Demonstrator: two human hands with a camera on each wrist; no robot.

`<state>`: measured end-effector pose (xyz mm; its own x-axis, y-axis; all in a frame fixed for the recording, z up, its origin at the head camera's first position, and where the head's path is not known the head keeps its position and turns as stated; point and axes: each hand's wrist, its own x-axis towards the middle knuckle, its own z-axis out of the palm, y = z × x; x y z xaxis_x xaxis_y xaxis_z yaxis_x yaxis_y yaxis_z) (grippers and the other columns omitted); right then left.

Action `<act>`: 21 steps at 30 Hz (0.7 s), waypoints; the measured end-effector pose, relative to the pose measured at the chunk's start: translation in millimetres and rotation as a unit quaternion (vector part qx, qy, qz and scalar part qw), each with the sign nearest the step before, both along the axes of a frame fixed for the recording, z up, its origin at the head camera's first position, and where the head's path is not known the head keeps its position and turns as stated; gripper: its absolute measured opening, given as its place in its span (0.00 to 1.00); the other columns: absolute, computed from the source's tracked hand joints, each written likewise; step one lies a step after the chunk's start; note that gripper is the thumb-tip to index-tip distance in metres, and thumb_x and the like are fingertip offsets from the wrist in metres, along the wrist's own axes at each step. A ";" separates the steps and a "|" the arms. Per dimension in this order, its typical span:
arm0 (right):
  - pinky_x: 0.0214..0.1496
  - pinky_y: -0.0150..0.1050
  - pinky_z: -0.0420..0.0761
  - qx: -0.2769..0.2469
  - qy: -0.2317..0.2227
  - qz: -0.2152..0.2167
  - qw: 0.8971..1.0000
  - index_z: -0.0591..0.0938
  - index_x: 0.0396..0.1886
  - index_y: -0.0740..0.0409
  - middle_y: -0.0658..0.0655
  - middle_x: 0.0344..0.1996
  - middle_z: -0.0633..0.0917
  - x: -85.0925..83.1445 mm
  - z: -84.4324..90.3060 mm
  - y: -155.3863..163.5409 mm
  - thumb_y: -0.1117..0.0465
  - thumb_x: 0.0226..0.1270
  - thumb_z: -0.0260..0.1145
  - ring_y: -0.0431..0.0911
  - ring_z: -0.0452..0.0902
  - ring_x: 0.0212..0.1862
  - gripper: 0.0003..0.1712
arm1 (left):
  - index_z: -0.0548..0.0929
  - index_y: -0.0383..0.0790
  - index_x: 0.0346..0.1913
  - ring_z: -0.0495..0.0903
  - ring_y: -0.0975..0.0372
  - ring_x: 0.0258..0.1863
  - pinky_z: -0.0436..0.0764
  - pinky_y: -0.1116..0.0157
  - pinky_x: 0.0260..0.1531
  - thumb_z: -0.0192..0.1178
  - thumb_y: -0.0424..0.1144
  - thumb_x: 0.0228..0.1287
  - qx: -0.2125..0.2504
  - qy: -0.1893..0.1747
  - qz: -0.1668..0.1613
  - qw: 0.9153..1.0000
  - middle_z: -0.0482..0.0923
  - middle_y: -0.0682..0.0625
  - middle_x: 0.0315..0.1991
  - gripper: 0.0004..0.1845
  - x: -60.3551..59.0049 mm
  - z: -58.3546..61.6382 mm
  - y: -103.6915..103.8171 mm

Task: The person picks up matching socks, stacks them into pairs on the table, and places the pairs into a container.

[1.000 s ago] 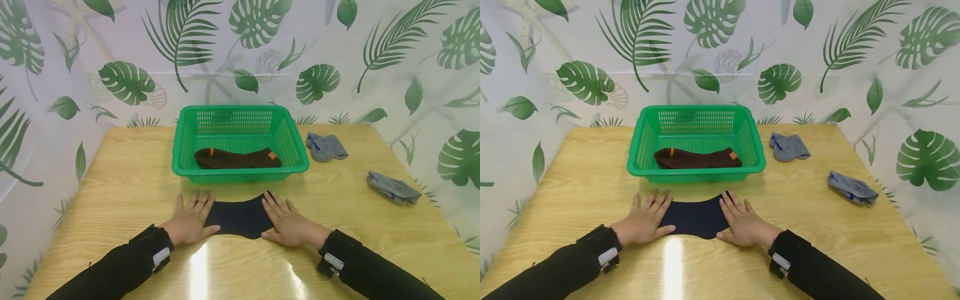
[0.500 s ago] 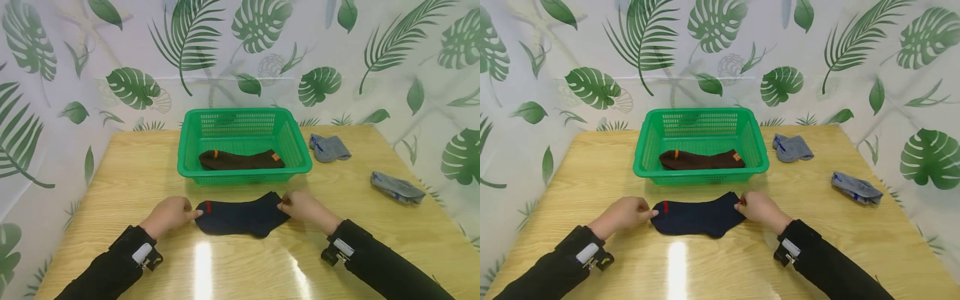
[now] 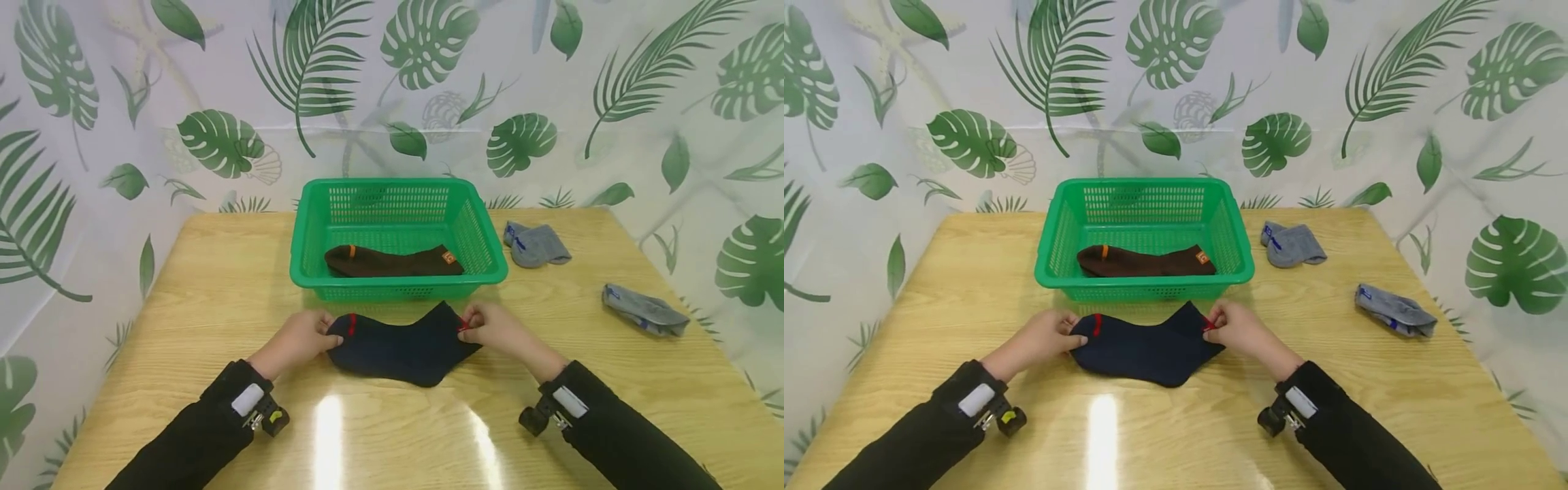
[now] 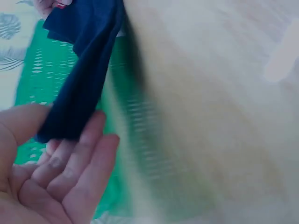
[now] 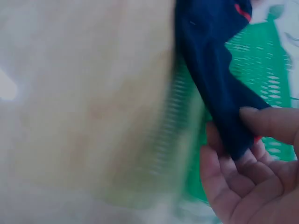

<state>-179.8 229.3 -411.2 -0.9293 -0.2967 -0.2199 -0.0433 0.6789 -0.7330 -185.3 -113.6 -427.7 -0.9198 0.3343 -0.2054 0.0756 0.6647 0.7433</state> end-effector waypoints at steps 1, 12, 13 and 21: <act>0.30 0.38 0.73 -0.011 0.003 0.007 1.000 0.75 0.37 0.65 0.55 0.27 0.83 0.3 6.4 3.8 0.68 0.59 0.68 0.43 0.74 0.28 0.11 | 0.80 0.29 0.44 0.82 0.60 0.30 0.80 0.66 0.29 0.67 0.33 0.59 0.026 -0.010 0.000 1.000 0.85 0.43 0.34 0.13 -0.2 4.0 0.0; 0.51 0.50 0.79 -0.018 0.052 0.013 0.998 0.66 0.66 0.76 0.72 0.53 0.79 -7.1 100.2 21.8 0.63 0.71 0.61 0.61 0.77 0.54 0.30 | 0.70 0.28 0.61 0.85 0.52 0.39 0.83 0.55 0.43 0.61 0.36 0.67 0.132 -0.052 0.010 0.990 0.78 0.32 0.53 0.24 -23.3 88.2 -17.1; 0.53 0.52 0.78 -0.020 0.045 -0.001 0.999 0.64 0.67 0.75 0.72 0.55 0.78 -13.1 106.4 19.7 0.62 0.71 0.61 0.61 0.75 0.57 0.32 | 0.70 0.29 0.61 0.85 0.51 0.41 0.83 0.55 0.45 0.61 0.37 0.68 0.134 -0.047 0.025 0.990 0.77 0.32 0.55 0.24 -30.0 94.2 -16.8; 0.59 0.50 0.76 -0.078 -0.018 -0.108 0.991 0.61 0.71 0.70 0.70 0.65 0.69 -83.3 97.4 -9.8 0.62 0.74 0.57 0.61 0.67 0.66 0.32 | 0.64 0.31 0.68 0.80 0.49 0.47 0.81 0.58 0.49 0.53 0.36 0.72 0.139 -0.010 0.149 0.979 0.71 0.34 0.60 0.25 -88.2 95.8 8.0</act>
